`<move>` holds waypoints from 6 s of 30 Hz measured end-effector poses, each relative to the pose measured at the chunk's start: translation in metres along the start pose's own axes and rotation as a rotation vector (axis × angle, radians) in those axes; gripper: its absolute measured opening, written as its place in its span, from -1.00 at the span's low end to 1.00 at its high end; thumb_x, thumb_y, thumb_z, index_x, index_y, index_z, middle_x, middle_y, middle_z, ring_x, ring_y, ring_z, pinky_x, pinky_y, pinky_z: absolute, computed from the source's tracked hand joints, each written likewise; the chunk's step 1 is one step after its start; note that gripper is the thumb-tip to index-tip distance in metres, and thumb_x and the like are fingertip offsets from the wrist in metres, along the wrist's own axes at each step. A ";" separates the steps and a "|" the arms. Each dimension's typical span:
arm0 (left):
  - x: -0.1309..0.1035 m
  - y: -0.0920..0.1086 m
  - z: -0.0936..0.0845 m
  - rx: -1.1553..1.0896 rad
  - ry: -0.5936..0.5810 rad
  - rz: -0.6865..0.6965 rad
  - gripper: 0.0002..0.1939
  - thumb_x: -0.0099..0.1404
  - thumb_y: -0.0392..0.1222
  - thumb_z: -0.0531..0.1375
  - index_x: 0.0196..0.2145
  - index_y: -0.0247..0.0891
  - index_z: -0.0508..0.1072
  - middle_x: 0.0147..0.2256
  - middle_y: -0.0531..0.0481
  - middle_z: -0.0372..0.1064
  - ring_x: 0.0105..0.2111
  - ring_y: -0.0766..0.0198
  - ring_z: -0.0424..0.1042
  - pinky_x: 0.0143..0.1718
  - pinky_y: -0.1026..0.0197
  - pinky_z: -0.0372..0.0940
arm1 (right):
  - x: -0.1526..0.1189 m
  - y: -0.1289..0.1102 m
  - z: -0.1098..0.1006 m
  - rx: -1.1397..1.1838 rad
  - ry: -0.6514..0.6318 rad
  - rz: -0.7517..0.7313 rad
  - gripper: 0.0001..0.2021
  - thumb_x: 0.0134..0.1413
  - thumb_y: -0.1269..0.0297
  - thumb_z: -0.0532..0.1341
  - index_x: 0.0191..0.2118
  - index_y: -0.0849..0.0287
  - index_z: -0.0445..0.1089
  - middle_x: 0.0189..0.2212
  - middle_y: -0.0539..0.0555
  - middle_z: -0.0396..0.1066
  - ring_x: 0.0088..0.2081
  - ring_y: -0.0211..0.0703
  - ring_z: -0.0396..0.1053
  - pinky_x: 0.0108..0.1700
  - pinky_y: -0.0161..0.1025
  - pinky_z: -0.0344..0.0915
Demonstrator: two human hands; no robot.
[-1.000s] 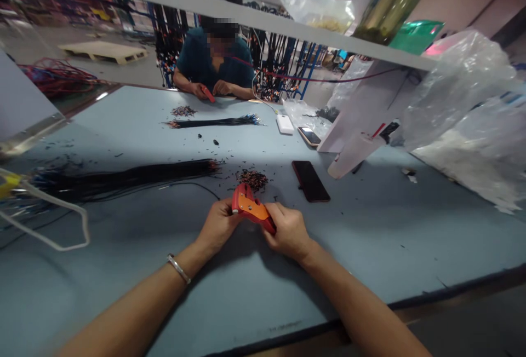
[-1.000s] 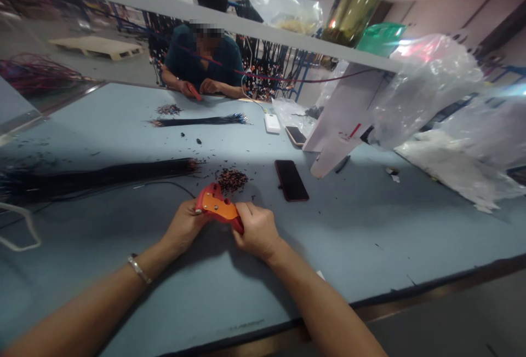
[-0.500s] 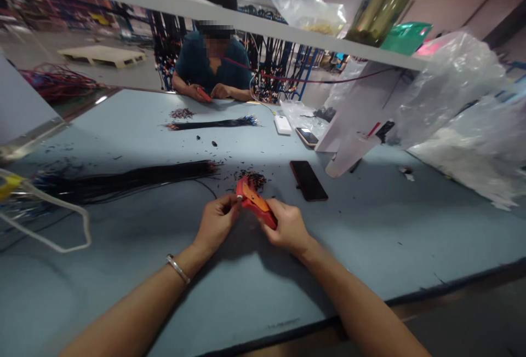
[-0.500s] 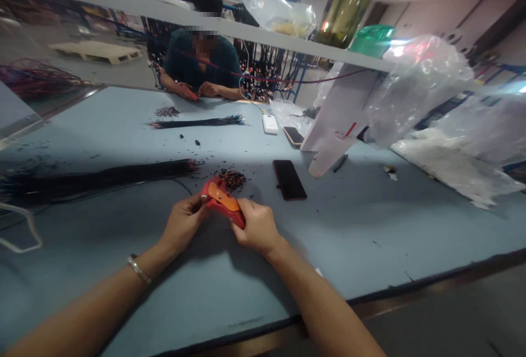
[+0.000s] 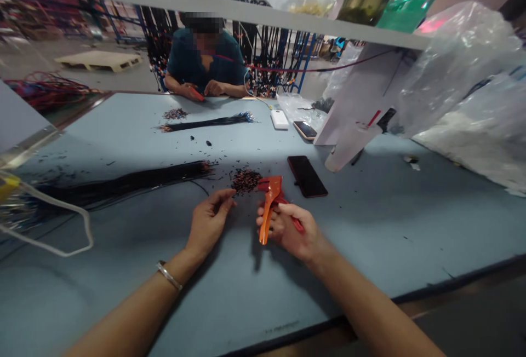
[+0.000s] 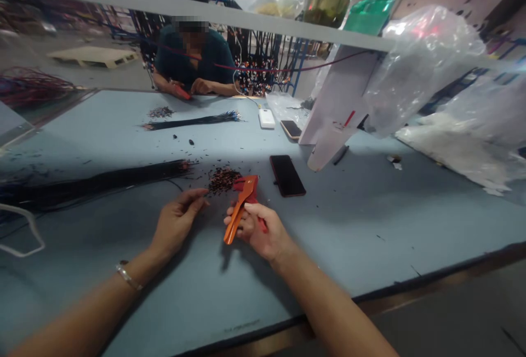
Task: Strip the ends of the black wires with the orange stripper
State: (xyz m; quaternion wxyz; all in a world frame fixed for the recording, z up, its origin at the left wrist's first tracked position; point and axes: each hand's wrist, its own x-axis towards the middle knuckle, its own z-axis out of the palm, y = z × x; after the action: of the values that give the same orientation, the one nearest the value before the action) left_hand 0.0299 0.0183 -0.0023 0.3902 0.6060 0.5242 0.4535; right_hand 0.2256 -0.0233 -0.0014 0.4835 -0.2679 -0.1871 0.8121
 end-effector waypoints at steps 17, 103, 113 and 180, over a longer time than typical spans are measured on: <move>0.002 -0.007 0.001 0.000 0.016 -0.020 -0.73 0.17 0.00 0.17 -0.36 -0.26 0.47 -0.49 0.03 0.45 -0.44 0.25 0.42 -0.34 0.26 0.28 | 0.008 -0.007 -0.011 -0.039 0.113 -0.161 -0.84 -0.03 0.30 0.24 -0.29 0.22 0.45 -0.34 0.10 0.51 -0.31 -0.09 0.46 -0.19 -0.10 0.43; 0.002 -0.008 -0.003 -0.085 0.000 0.084 -0.75 0.19 -0.04 0.19 -0.37 -0.29 0.52 -0.46 0.03 0.43 -0.42 0.28 0.34 -0.36 0.30 0.25 | -0.011 0.000 -0.003 -0.411 -0.241 0.043 -0.63 -0.12 0.31 0.27 -0.12 0.30 0.36 -0.29 0.14 0.41 -0.34 -0.11 0.46 -0.28 -0.20 0.39; 0.002 -0.007 -0.004 -0.096 -0.007 0.073 -0.75 0.18 -0.03 0.20 -0.40 -0.29 0.51 -0.49 0.05 0.41 -0.45 0.30 0.33 -0.40 0.32 0.24 | -0.010 0.003 -0.003 -0.434 -0.250 0.030 -0.64 -0.11 0.28 0.31 -0.14 0.30 0.34 -0.30 0.13 0.39 -0.35 -0.15 0.43 -0.27 -0.19 0.38; 0.001 -0.004 -0.005 -0.134 -0.084 0.076 -0.78 0.20 -0.08 0.19 -0.42 -0.30 0.49 -0.51 0.04 0.39 -0.47 0.31 0.29 -0.40 0.30 0.20 | -0.011 0.014 0.007 -0.696 -0.019 -0.080 -0.71 -0.11 0.18 0.33 -0.37 0.21 0.23 -0.70 -0.13 0.24 -0.74 -0.38 0.17 -0.76 -0.46 0.13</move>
State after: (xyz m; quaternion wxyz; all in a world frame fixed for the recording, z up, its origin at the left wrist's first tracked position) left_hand 0.0240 0.0200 -0.0043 0.4339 0.6166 0.4527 0.4761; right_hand 0.2162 -0.0402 -0.0014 0.3928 -0.4016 -0.4675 0.6825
